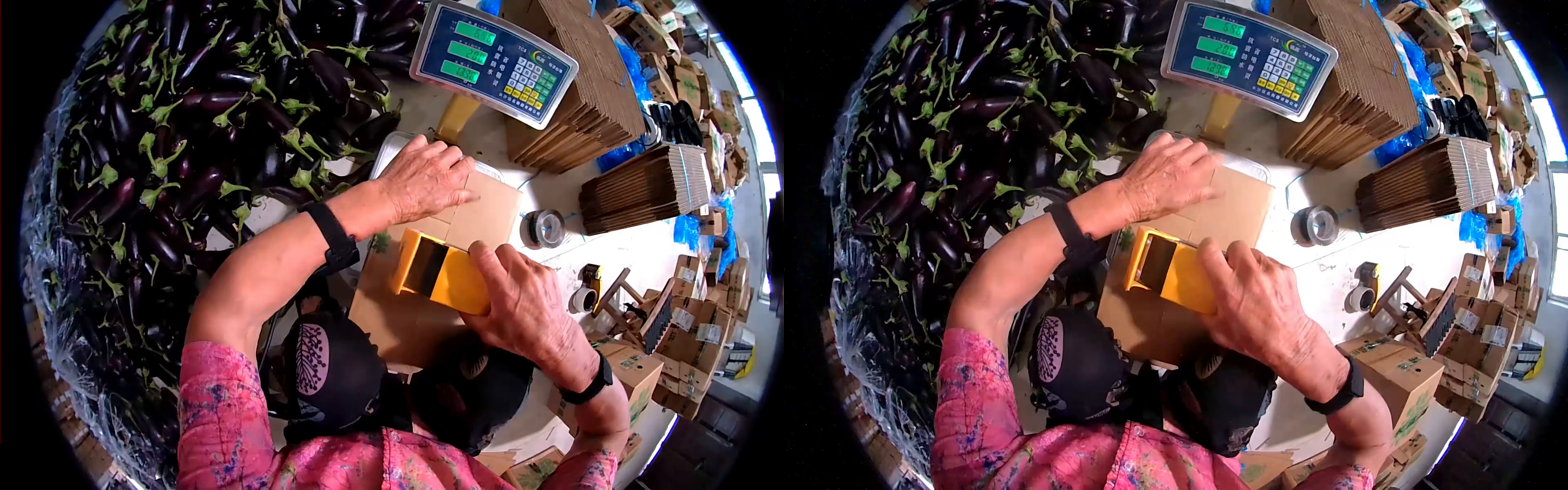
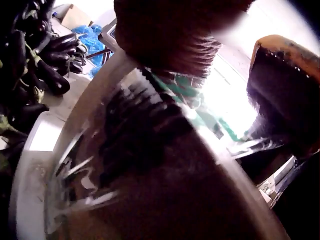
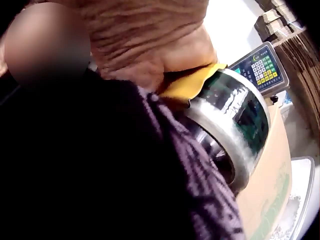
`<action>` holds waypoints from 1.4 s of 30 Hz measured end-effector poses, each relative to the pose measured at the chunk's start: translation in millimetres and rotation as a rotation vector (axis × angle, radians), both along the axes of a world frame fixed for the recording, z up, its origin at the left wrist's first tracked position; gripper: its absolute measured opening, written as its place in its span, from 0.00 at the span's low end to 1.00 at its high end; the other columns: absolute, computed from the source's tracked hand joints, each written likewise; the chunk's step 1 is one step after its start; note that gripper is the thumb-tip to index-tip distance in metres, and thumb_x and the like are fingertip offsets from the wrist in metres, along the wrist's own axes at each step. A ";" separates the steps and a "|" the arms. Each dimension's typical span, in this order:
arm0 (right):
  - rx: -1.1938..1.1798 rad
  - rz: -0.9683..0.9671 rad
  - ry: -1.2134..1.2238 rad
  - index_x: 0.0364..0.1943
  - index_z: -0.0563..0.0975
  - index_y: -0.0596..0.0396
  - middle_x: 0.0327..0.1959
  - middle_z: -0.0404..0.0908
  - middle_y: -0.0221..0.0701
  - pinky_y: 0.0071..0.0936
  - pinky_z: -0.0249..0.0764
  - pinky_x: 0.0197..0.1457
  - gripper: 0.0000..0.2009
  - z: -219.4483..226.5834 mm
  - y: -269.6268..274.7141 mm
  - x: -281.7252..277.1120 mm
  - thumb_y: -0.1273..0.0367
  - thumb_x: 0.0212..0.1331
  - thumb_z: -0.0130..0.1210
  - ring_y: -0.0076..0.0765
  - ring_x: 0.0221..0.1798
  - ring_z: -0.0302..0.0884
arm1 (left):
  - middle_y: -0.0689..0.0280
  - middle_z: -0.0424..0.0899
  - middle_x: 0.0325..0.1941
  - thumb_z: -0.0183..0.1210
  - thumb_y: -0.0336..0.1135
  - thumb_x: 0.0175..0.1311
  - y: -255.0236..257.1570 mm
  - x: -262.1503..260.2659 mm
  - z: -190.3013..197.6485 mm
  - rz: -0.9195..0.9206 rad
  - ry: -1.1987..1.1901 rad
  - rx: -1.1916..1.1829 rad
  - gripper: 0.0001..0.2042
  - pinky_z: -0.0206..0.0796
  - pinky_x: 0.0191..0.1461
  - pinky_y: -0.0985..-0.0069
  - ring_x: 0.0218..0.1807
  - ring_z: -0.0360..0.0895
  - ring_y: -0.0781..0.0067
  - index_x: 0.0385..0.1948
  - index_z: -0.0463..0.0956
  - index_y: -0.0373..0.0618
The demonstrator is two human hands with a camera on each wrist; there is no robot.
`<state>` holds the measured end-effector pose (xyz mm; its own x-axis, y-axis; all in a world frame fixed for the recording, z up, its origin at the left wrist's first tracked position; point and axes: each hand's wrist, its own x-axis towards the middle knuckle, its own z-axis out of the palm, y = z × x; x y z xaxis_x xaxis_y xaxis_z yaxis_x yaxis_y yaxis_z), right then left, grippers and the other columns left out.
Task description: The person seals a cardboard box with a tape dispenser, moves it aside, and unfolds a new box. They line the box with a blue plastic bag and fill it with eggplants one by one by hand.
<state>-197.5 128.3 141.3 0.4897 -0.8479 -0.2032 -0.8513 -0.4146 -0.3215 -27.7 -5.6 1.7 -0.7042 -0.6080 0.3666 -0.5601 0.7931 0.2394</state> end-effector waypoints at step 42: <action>-0.017 -0.359 0.016 0.43 0.70 0.59 0.32 0.75 0.43 0.44 0.75 0.39 0.22 -32.0 39.9 -112.1 0.68 0.44 0.65 0.54 0.35 0.77 | 0.63 0.78 0.57 0.46 0.52 0.75 67.1 45.1 -95.1 0.229 0.835 2.031 0.27 0.72 0.54 0.74 0.53 0.78 0.73 0.64 0.67 0.39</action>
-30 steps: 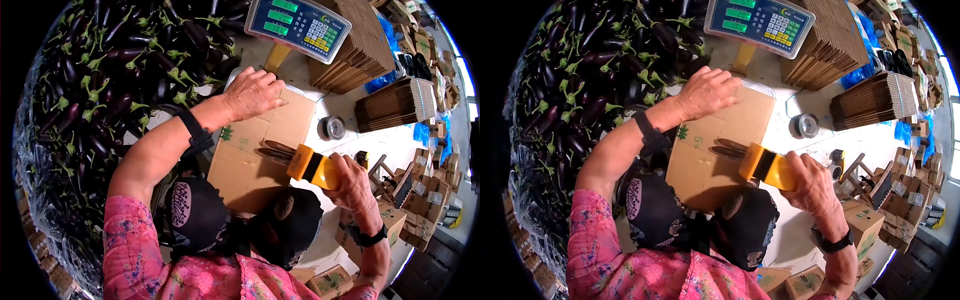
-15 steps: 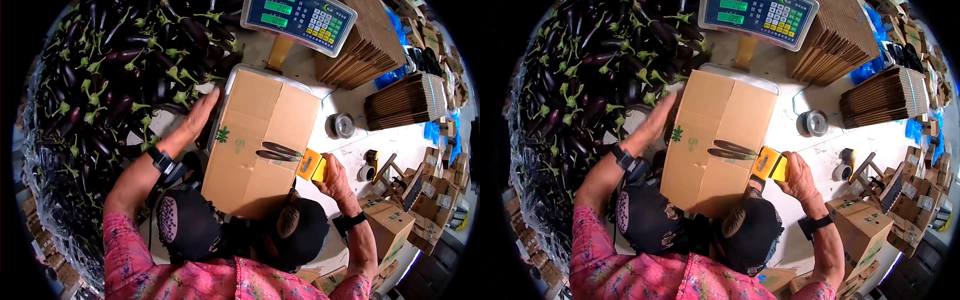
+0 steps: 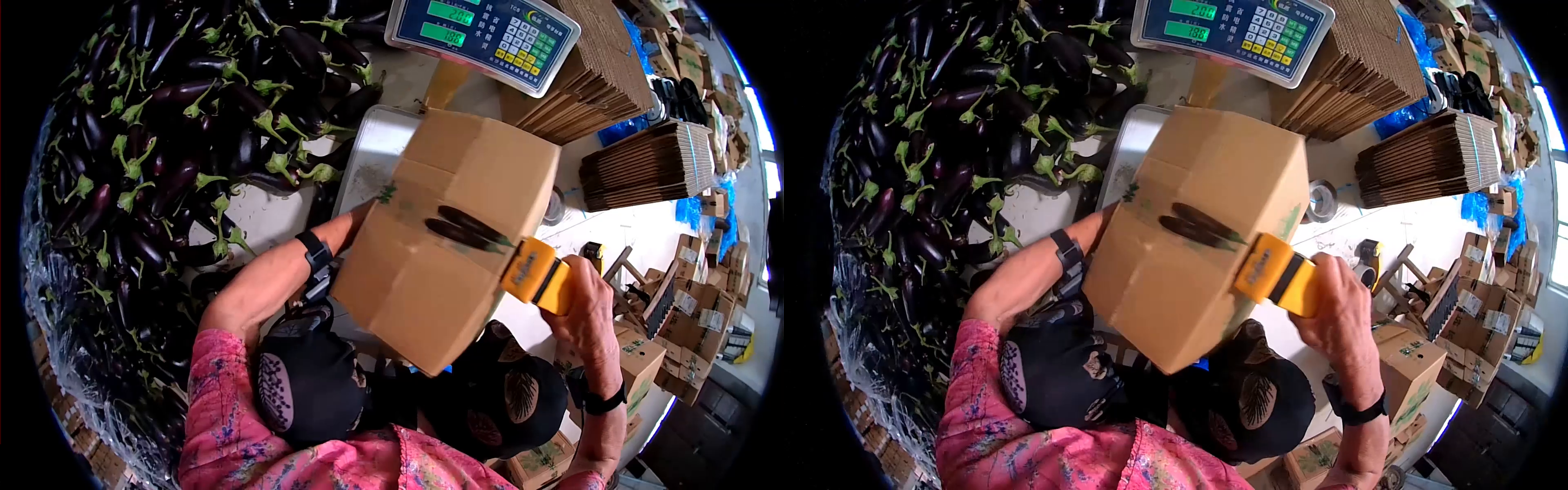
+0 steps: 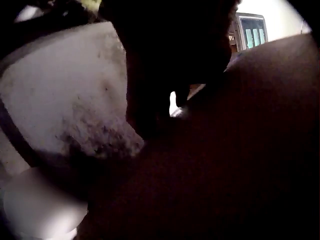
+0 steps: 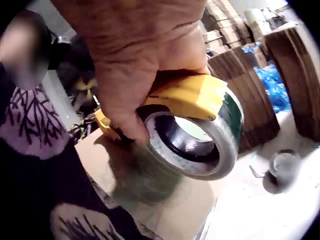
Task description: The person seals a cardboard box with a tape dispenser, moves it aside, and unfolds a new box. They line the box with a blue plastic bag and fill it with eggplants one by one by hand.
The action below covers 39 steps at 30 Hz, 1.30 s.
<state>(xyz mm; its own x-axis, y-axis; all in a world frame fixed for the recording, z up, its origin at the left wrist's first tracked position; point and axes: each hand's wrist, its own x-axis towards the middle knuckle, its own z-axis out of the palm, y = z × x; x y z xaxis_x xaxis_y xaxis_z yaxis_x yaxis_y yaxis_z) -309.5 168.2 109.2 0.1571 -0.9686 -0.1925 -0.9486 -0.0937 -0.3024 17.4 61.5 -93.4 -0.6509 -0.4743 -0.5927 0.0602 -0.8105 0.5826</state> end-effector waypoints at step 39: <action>0.016 0.092 -0.229 0.45 0.68 0.59 0.33 0.75 0.45 0.43 0.76 0.39 0.25 -102.6 1.0 -11.9 0.60 0.51 0.66 0.56 0.37 0.78 | 0.58 0.79 0.59 0.41 0.67 0.71 -61.7 54.9 57.9 -0.028 -0.721 -0.734 0.38 0.66 0.63 0.69 0.58 0.76 0.68 0.62 0.70 0.35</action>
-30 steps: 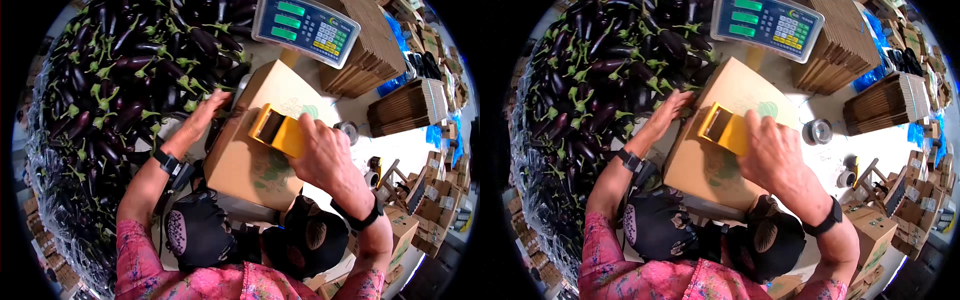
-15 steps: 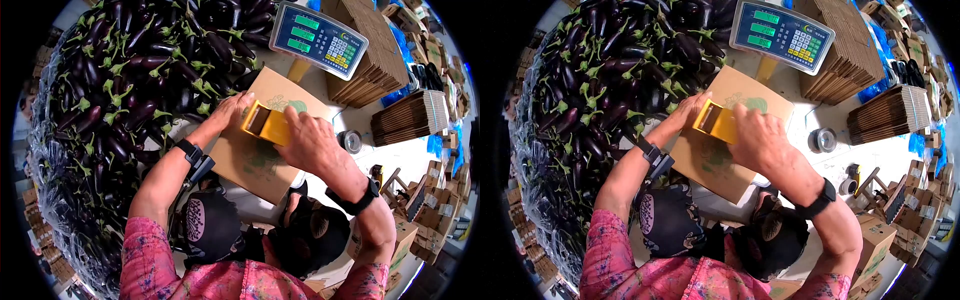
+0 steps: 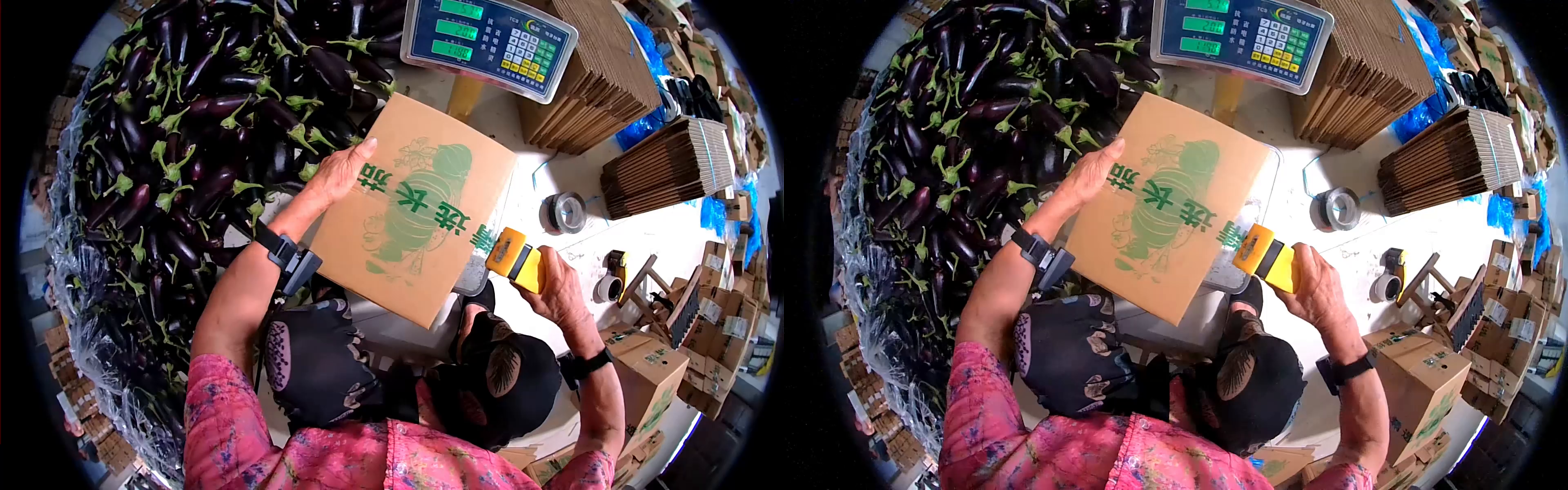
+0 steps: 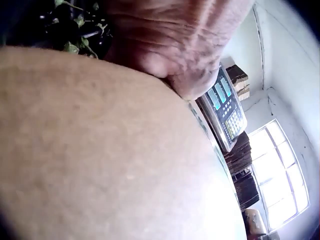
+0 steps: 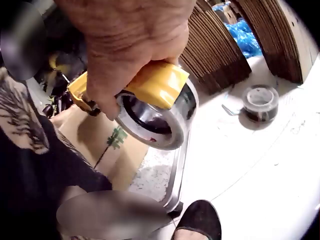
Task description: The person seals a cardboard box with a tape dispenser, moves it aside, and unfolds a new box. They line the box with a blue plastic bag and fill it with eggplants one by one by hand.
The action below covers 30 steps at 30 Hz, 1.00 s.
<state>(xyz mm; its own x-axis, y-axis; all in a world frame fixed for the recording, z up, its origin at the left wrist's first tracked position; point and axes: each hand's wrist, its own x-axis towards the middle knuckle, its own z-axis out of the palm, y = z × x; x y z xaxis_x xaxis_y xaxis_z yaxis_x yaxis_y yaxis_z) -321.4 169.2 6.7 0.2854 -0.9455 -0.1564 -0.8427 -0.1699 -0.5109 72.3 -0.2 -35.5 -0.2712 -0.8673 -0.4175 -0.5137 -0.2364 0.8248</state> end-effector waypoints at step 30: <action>-0.038 -0.017 0.262 0.42 0.68 0.59 0.33 0.78 0.48 0.48 0.75 0.39 0.24 118.3 -75.0 110.6 0.61 0.47 0.68 0.58 0.36 0.80 | 0.56 0.77 0.63 0.32 0.66 0.73 -19.3 -12.7 -38.1 -0.200 0.109 -0.077 0.38 0.59 0.70 0.69 0.65 0.71 0.65 0.63 0.70 0.39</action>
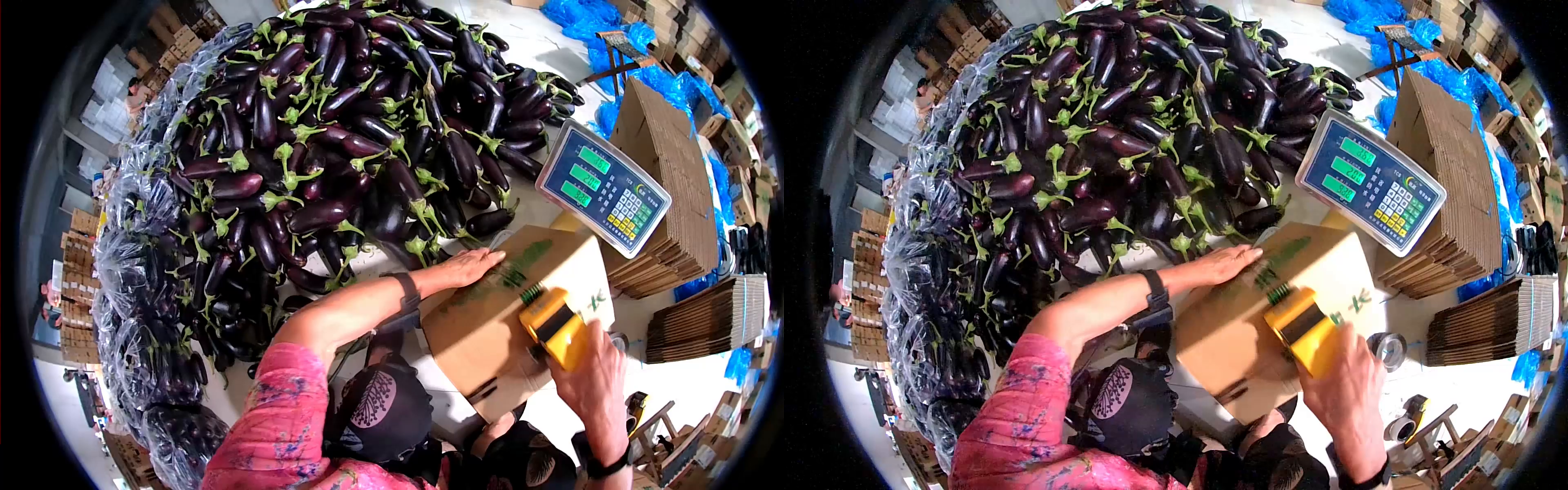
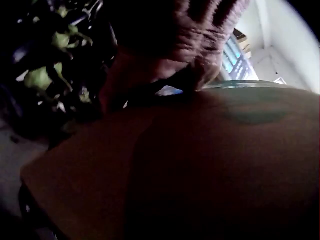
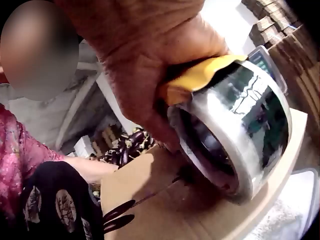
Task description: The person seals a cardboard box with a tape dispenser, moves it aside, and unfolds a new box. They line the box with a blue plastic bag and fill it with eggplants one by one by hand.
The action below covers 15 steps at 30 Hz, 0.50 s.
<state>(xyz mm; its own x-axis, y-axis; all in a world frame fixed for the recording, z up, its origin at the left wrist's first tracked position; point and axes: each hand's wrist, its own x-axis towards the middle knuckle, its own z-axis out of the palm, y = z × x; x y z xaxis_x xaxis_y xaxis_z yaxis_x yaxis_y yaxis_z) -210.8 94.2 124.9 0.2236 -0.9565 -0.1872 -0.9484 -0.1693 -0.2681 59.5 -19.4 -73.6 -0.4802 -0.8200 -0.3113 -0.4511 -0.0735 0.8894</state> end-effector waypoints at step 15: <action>0.075 0.114 0.082 0.44 0.70 0.62 0.34 0.82 0.51 0.49 0.75 0.47 0.25 16.7 -62.8 64.2 0.59 0.47 0.65 0.61 0.39 0.81 | 0.52 0.76 0.52 0.47 0.40 0.70 -28.4 -1.9 32.7 -0.190 -0.187 -0.682 0.23 0.73 0.52 0.58 0.48 0.78 0.44 0.67 0.60 0.52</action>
